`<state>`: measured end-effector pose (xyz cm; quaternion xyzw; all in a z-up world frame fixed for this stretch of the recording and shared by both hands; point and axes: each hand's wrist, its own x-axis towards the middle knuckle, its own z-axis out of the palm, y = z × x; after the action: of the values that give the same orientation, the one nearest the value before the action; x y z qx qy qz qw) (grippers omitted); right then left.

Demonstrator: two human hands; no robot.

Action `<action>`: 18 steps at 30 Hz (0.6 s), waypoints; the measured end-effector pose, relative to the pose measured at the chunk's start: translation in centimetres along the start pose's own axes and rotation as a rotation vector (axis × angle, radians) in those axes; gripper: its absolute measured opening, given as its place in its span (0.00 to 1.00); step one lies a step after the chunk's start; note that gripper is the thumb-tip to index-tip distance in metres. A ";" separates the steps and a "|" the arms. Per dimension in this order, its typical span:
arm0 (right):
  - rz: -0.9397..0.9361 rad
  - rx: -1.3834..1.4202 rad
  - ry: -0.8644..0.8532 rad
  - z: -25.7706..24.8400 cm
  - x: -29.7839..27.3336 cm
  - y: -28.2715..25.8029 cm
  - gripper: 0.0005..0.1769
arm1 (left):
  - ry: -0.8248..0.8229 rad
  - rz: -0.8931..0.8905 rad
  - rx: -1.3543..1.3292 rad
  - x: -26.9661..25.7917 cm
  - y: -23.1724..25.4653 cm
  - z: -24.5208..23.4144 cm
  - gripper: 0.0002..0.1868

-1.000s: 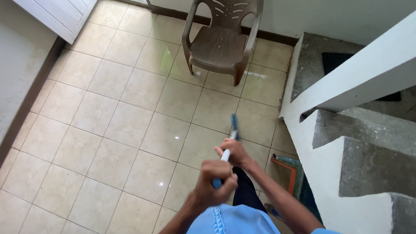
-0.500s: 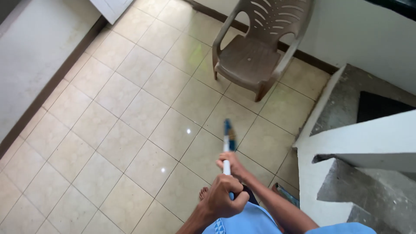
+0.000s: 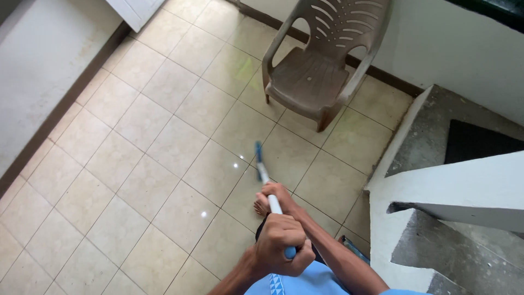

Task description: The person is mopping a tiled floor in a hallway and landing area.

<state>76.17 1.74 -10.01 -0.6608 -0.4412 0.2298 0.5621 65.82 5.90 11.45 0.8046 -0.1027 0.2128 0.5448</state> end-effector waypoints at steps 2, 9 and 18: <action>0.065 -0.053 -0.005 -1.5 -0.2 4.8 0.19 | 0.023 0.021 -0.146 1.3 -0.4 -0.7 0.19; 0.209 -0.591 -0.020 -11.9 -2.0 13.6 0.15 | 0.185 -0.214 -0.272 0.1 -11.7 3.0 0.14; 0.090 -0.351 -0.357 -1.5 5.6 14.6 0.20 | 0.303 -0.443 -0.045 -1.5 -10.0 -4.5 0.15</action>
<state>84.96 5.94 -22.35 -0.7164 -0.5365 0.2875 0.3411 67.38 13.75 3.87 0.7542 0.1540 0.2043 0.6048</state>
